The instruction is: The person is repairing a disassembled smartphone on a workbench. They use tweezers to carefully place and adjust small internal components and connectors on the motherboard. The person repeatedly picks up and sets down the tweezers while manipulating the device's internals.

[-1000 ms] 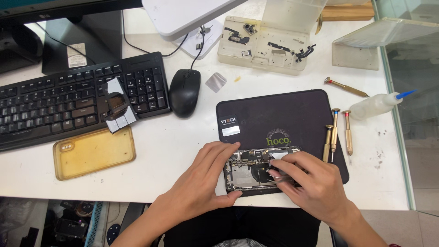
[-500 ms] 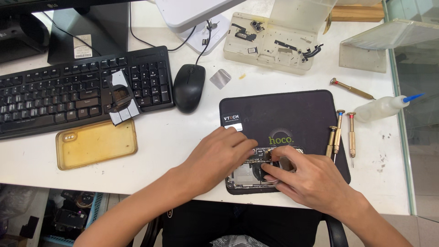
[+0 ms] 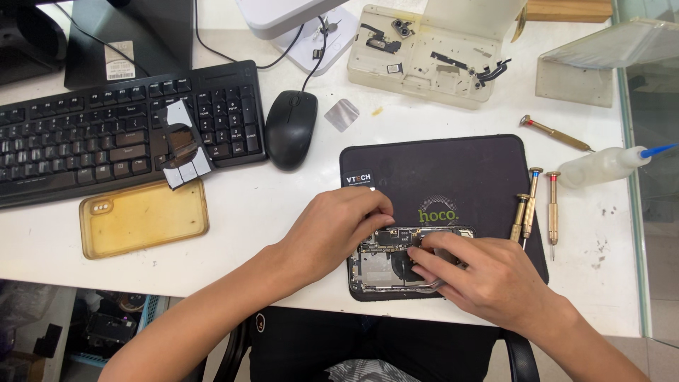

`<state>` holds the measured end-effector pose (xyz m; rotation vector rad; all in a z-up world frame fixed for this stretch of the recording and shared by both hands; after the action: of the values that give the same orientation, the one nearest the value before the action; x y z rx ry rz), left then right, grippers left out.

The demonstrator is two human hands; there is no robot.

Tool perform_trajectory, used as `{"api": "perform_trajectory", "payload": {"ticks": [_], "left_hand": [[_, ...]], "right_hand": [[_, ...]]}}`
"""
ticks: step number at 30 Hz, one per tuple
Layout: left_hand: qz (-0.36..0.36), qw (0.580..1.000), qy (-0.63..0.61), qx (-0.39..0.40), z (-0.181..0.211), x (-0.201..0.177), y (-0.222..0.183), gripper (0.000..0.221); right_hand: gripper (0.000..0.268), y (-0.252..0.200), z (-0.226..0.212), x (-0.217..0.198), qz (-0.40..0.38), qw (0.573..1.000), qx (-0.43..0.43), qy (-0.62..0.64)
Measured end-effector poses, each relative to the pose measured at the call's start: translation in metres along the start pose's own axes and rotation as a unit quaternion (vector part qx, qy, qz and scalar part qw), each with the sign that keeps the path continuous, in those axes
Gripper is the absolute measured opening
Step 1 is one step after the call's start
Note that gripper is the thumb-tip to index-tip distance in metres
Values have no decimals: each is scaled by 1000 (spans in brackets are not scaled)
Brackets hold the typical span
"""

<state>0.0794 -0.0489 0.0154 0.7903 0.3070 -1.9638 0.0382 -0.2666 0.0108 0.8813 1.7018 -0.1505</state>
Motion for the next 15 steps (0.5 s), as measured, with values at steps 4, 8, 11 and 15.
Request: {"api": "perform_trajectory", "payload": {"ticks": [4, 8, 11, 15], "left_hand": [[25, 994, 53, 95, 10, -3, -11, 18], [15, 968, 133, 211, 22, 2, -22, 25], [-4, 959, 183, 217, 23, 3, -28, 30], [12, 960, 186, 207, 24, 3, -38, 36]], "right_hand": [[20, 1, 1, 0, -24, 1000, 9, 4], [19, -1, 3, 1, -18, 1000, 12, 12], [21, -3, 5, 1, -19, 1000, 18, 3], [21, -3, 5, -1, 2, 1000, 16, 6]]}}
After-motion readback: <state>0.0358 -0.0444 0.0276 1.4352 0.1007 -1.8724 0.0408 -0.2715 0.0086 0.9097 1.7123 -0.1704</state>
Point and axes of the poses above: each hand's wrist, its own y-axis towards the middle knuckle, its own x-axis out of the palm, z = x × y, the point moved 3 cm from there along y, towards the middle knuckle
